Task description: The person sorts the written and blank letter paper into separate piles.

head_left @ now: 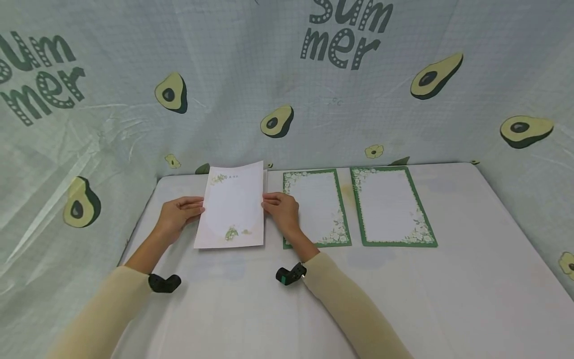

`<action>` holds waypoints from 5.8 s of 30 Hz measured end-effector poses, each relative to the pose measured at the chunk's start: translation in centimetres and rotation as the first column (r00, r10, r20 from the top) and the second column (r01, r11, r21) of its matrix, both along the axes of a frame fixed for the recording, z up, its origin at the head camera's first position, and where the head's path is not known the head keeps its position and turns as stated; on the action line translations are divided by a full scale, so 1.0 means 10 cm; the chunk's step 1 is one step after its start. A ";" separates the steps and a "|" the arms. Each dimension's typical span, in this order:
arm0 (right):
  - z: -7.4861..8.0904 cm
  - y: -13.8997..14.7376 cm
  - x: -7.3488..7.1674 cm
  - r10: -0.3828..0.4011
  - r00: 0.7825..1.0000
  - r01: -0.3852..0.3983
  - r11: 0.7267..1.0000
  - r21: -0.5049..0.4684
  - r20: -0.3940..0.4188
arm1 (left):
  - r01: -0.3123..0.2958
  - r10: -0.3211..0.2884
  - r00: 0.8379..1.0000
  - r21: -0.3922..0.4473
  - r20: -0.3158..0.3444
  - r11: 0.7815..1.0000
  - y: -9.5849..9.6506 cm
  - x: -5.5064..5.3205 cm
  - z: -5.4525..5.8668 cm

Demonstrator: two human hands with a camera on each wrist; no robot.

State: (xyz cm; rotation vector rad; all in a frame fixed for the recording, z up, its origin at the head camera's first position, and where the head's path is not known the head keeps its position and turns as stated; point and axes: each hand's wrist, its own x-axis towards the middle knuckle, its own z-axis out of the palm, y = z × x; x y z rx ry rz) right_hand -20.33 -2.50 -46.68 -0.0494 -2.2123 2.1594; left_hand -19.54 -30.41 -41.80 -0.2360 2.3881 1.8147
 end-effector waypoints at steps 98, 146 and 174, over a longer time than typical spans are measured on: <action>0.27 1.46 0.29 0.152 0.988 -0.143 0.954 0.265 -0.016 | 0.292 -0.287 0.955 0.082 -0.067 0.953 0.85 0.19 0.03; 0.20 2.12 0.35 0.129 0.991 -0.129 0.825 0.551 0.038 | 0.275 -0.274 0.957 -0.009 -0.093 0.961 1.68 0.13 -0.21; 0.27 1.98 0.17 0.142 0.967 -0.236 0.806 0.542 0.211 | 0.270 -0.270 0.960 -0.017 -0.079 0.963 1.75 0.02 -0.24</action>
